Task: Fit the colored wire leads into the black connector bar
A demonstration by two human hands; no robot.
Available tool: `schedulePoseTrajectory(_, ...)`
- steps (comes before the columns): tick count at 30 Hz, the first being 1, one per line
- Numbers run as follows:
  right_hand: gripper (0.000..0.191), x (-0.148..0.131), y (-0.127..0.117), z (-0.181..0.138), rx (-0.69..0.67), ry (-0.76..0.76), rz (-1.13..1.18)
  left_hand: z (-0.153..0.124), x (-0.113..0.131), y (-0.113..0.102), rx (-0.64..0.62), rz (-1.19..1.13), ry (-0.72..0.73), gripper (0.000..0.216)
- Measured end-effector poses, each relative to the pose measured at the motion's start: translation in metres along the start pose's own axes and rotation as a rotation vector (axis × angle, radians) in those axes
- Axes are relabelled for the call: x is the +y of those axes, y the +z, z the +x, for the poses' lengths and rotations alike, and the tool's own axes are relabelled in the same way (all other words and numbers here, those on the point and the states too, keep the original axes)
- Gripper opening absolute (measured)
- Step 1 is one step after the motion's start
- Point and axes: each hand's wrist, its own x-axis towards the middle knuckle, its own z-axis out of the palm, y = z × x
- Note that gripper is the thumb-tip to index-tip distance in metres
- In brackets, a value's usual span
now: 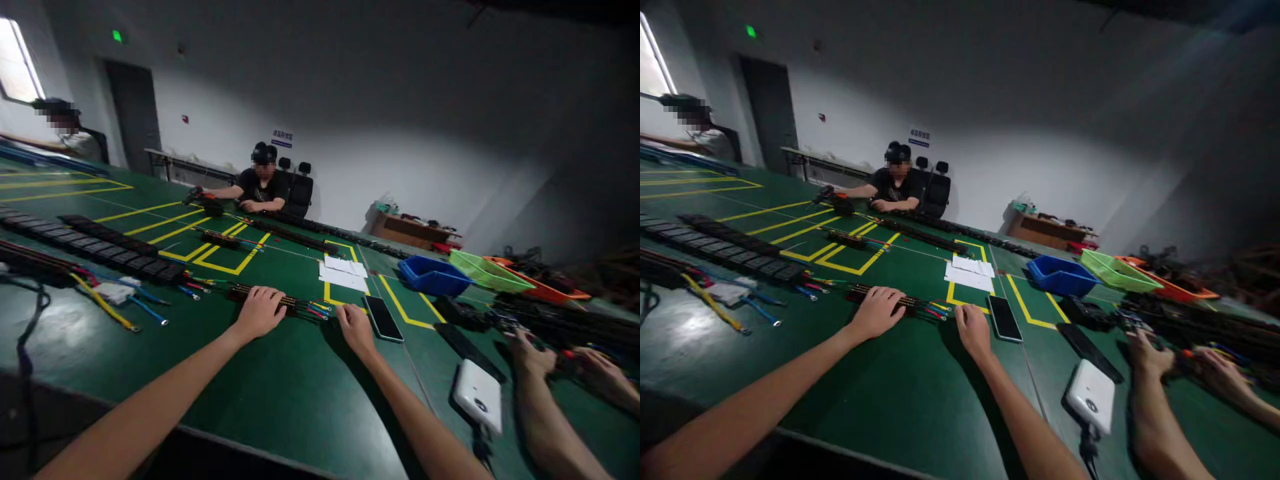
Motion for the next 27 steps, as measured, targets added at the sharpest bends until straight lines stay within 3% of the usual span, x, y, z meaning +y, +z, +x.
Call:
schedulePoseTrajectory(12, 0.055, -0.0015, -0.0023, -0.0001, -0.023, -0.010, 0.045, -0.0008, -0.0008, -0.0036, -0.019, -0.043, -0.002, 0.035)
schedulePoseTrajectory(18, 0.041, -0.0028, -0.0039, 0.0000, 0.030, 0.030, 0.127, -0.0013, -0.0012, -0.0037, -0.022, -0.058, -0.001, 0.036)
schedulePoseTrajectory(27, 0.035, -0.0048, -0.0042, -0.0005, -0.011, 0.048, 0.134, 0.0000, 0.0011, -0.0078, -0.037, -0.057, -0.010, 0.036)
